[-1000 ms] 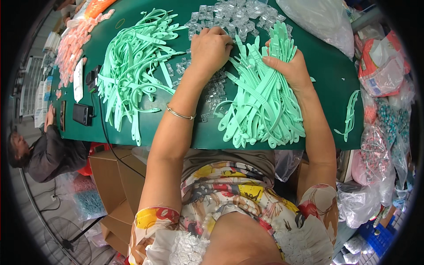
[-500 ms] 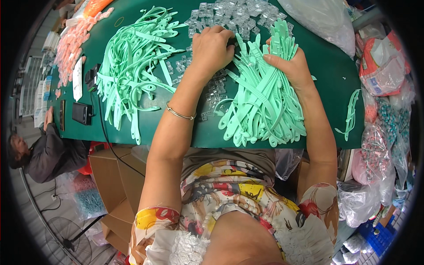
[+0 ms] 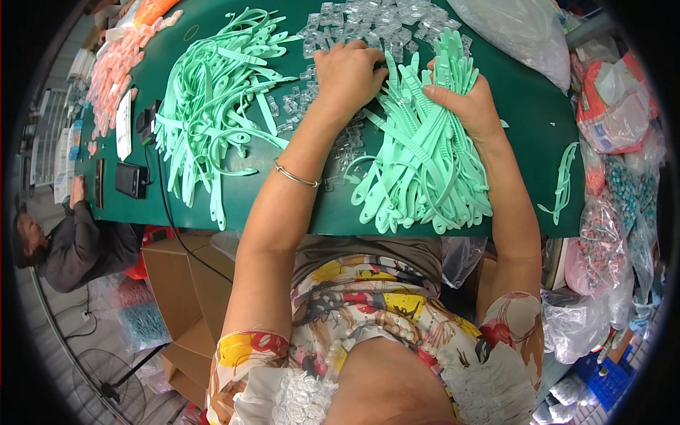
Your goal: The person sorts and inspects green plastic straps and small clear plastic connectors by hand at a workbench.
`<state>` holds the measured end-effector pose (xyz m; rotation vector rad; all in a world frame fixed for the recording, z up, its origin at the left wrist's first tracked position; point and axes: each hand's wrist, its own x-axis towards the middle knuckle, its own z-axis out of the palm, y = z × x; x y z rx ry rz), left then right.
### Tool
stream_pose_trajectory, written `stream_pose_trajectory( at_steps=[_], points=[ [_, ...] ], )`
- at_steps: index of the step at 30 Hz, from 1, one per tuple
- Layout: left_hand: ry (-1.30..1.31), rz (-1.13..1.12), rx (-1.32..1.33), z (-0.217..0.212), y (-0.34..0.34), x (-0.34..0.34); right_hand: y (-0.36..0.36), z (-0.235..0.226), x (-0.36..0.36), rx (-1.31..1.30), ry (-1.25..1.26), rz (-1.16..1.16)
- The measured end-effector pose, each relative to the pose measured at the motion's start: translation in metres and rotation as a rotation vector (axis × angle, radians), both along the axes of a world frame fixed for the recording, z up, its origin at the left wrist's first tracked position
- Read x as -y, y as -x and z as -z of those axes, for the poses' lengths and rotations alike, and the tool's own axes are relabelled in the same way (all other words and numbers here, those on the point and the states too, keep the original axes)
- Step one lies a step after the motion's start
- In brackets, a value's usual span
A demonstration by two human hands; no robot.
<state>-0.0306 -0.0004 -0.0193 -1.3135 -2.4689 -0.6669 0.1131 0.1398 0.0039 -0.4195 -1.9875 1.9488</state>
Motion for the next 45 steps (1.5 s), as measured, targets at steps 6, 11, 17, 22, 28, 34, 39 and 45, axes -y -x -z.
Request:
stream_pose_trajectory(
  at_steps=[6,11,17,22,28,34,39,45],
  points=[
    [0.021,-0.007,-0.029,0.000,-0.003,-0.003,0.000,-0.001,0.001,0.005,0.001,-0.005],
    [-0.247,0.091,0.400,-0.011,0.004,0.006,0.000,0.000,0.000,0.006,-0.010,0.001],
    [-0.582,0.210,1.398,-0.033,-0.006,0.015,-0.002,-0.001,0.001,-0.029,-0.030,0.013],
    [-0.569,0.248,1.487,-0.027,-0.013,0.013,-0.001,0.001,0.001,-0.079,-0.111,0.000],
    [-0.546,0.269,1.468,-0.025,-0.019,0.009,0.000,0.003,-0.001,-0.100,-0.128,-0.029],
    [-0.523,0.301,1.443,-0.023,-0.020,0.008,0.000,0.003,-0.001,-0.088,-0.126,-0.059],
    [-0.531,0.317,1.428,-0.022,-0.021,0.009,0.001,0.003,-0.001,-0.069,-0.134,-0.071],
    [-0.525,0.324,1.423,-0.022,-0.021,0.008,0.002,0.004,-0.001,-0.081,-0.134,-0.078]
  ],
)
